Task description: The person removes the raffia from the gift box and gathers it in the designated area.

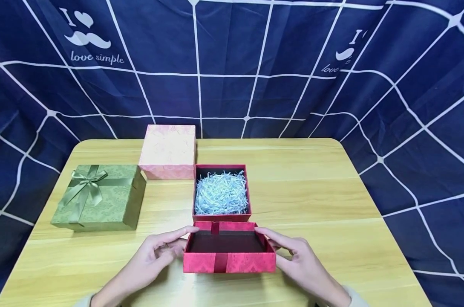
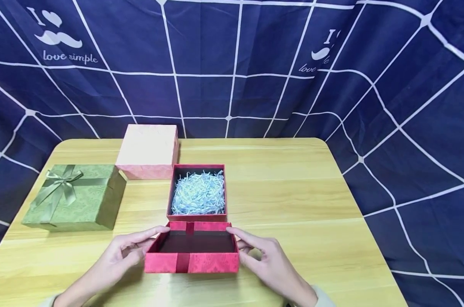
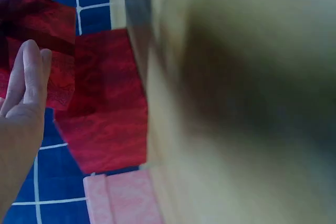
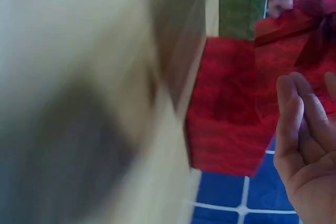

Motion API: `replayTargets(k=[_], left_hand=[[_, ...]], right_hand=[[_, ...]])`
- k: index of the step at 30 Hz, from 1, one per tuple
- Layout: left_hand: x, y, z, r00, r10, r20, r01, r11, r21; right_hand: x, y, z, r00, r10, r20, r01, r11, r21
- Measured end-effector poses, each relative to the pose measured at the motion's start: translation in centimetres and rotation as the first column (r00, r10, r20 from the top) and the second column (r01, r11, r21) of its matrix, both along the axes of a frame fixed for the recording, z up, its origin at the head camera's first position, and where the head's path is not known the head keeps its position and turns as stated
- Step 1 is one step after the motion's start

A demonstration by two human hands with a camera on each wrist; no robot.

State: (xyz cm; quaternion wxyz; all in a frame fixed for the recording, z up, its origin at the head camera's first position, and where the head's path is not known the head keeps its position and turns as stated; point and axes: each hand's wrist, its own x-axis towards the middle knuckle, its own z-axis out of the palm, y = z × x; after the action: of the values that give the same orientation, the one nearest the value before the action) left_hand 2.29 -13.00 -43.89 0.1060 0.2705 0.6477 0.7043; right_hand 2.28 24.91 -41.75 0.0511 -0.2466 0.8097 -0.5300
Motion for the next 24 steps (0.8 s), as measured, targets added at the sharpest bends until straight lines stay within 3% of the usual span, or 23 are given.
replayTargets(k=[3, 7, 12, 17, 24], left_hand=[[0.5, 0.3, -0.7, 0.998, 0.017, 0.055, -0.016, 1.0, -0.016], [1.1, 0.7, -1.7, 0.995, 0.051, 0.083, -0.049, 0.998, -0.025], [1.6, 0.7, -2.8, 0.993, 0.018, 0.114, -0.023, 0.999, 0.037], [1.6, 0.6, -3.5, 0.989, 0.0, 0.147, 0.003, 1.0, -0.024], [1.6, 0.5, -3.8, 0.989, 0.028, 0.148, -0.008, 0.991, -0.136]], right_hand=[[0.5, 0.0, -0.7, 0.991, 0.022, 0.135, -0.011, 0.996, -0.084], [1.1, -0.1, -1.6, 0.955, 0.054, 0.292, 0.001, 0.983, -0.184], [1.6, -0.3, -2.0, 0.914, 0.027, 0.406, 0.042, 0.986, -0.16], [1.8, -0.2, -2.4, 0.872, 0.01, 0.489, 0.056, 0.991, -0.119], [1.7, -0.6, -3.2, 0.861, 0.025, 0.508, 0.037, 0.993, -0.111]])
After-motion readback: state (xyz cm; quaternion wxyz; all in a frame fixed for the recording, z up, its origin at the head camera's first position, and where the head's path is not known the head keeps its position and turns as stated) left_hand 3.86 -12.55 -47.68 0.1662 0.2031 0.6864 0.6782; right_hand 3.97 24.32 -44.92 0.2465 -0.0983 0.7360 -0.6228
